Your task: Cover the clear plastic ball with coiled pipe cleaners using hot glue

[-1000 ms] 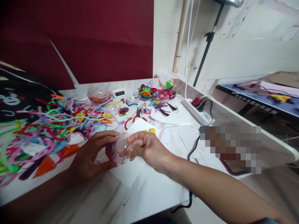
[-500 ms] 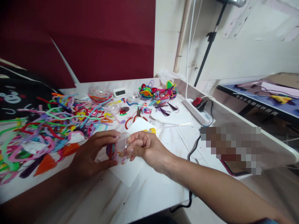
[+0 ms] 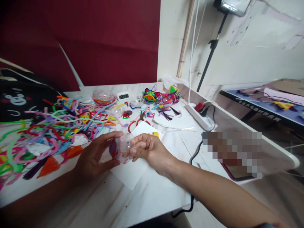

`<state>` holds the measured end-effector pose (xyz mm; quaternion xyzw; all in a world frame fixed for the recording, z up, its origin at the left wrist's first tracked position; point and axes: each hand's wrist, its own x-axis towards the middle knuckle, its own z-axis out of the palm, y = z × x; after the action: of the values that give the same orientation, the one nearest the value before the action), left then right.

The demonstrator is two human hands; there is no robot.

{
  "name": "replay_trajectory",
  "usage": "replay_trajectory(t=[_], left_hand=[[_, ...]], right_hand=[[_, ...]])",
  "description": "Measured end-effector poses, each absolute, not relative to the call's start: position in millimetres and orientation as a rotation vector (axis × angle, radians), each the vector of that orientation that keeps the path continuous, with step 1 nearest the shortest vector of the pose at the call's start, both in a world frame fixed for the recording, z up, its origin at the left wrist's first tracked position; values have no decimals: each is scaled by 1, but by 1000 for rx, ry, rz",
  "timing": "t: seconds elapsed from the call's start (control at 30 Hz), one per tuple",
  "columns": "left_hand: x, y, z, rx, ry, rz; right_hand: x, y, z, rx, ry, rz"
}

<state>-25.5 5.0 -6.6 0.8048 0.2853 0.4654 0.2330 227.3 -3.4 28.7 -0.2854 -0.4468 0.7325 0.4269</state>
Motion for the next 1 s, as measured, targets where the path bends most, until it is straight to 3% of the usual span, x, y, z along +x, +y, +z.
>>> replay_trajectory(t=[0.47,1.0], left_hand=[[-9,3,-13,1539,852,1210],[-9,3,6,1256,701,1035]], right_hand=[[224,-6,27,-600,-1121,1835],[234,5,42,-790,-1191,1683]])
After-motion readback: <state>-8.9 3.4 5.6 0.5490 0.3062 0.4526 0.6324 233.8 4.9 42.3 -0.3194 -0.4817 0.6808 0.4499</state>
